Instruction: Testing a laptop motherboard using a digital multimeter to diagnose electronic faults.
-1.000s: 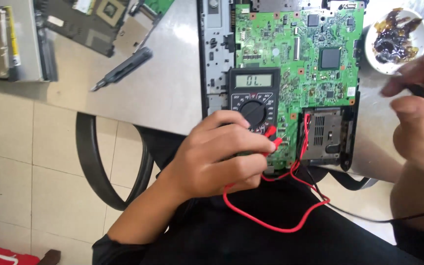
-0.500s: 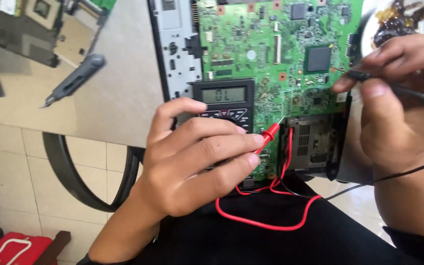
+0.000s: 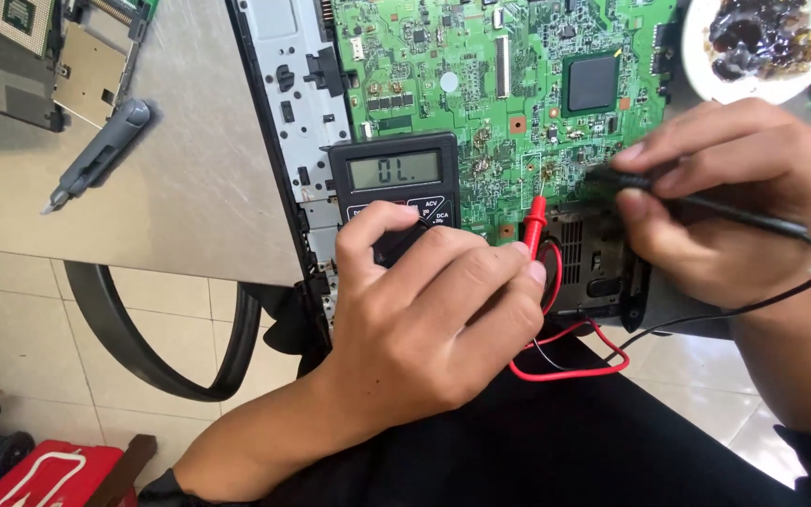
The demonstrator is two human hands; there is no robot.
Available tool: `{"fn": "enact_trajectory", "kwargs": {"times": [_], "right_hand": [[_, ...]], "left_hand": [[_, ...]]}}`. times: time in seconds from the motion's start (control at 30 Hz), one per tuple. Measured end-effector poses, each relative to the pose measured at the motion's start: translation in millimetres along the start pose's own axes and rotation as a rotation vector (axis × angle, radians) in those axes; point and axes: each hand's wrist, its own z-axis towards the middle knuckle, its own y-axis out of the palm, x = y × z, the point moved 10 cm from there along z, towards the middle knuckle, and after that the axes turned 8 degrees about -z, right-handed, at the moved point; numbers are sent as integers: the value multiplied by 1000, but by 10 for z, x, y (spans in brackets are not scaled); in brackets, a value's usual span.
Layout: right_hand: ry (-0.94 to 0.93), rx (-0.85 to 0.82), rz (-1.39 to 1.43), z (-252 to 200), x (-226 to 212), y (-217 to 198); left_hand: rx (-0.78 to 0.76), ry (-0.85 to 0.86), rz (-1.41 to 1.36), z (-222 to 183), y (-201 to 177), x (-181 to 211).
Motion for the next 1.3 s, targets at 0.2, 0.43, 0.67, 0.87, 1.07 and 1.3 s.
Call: {"fn": "enact_trajectory", "kwargs": {"times": [0.2,0.43,0.67,0.87,1.07,1.3], "right_hand": [[-244,-374,49,-30,455,103],[-224,-454,66,-67,470,222],[-90,-99,15,81,64,138],[-50,10,-22,104,-90,118],[-60,20,-26,89,-109,118],[-288,-16,-143,-26,-264,66]], "left_hand": [[12,-55,86,14,9,-47],[-7,-48,84,16,35,-46],[-14,-58,116,28,52,-29],[3,-67,141,10,82,7],[22,-68,163,11,79,17],[110,-9,50,15,-80,113]]}}
